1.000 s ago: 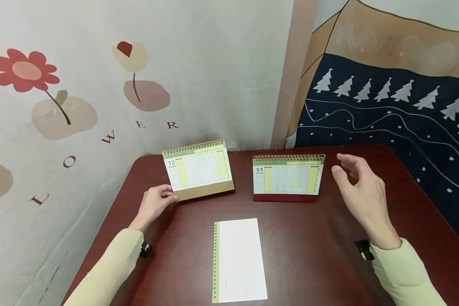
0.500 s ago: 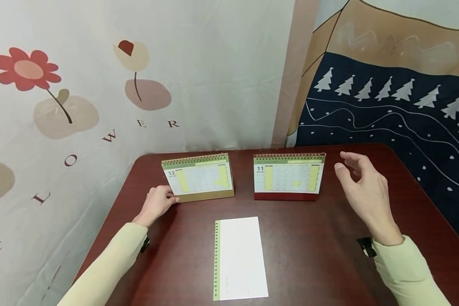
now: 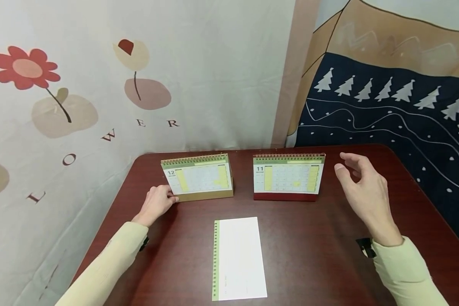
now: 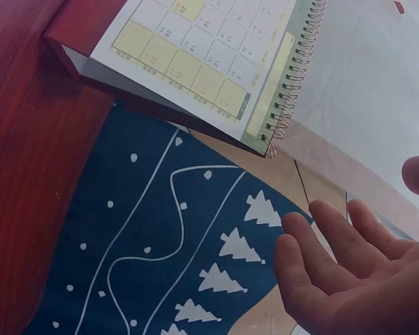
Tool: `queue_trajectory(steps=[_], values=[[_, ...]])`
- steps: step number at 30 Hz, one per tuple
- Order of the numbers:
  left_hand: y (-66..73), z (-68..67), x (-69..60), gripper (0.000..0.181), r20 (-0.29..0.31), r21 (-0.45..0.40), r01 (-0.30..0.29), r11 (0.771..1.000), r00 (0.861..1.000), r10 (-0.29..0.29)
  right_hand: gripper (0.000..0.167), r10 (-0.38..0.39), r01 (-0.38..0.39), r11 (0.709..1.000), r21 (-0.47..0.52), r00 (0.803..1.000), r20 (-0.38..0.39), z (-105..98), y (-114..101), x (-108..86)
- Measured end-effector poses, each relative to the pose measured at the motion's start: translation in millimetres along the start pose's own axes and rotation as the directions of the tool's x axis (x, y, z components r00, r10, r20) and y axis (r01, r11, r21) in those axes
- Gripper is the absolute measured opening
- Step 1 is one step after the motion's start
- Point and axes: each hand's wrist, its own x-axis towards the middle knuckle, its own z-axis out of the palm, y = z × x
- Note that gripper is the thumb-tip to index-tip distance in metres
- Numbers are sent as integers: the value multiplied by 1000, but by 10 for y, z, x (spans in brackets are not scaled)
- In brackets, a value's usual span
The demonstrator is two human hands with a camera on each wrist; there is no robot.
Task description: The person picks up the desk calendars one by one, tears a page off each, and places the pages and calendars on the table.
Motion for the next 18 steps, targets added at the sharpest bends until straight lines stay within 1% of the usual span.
queue_trajectory(steps=[3,8,11,15,18], values=[[-30,-10,9,12,3,-19,-6,1000,1000,6,44,0,0,1000,0,1000,7,-5,-1,13],[-87,-23,19,16,38,-81,-11,997,999,14,43,2,-2,1000,-4,1000,12,-17,21,5],[-108,-40,24,14,61,-114,5,993,998,2,43,-2,2,1000,-2,1000,10,-1,35,6],[-127,-55,28,6,81,-146,7,989,997,5,43,-4,4,1000,-1,1000,10,23,44,0],[-146,-57,22,6,91,-164,-3,986,996,19,43,-5,5,1000,-1,1000,15,40,43,-2]])
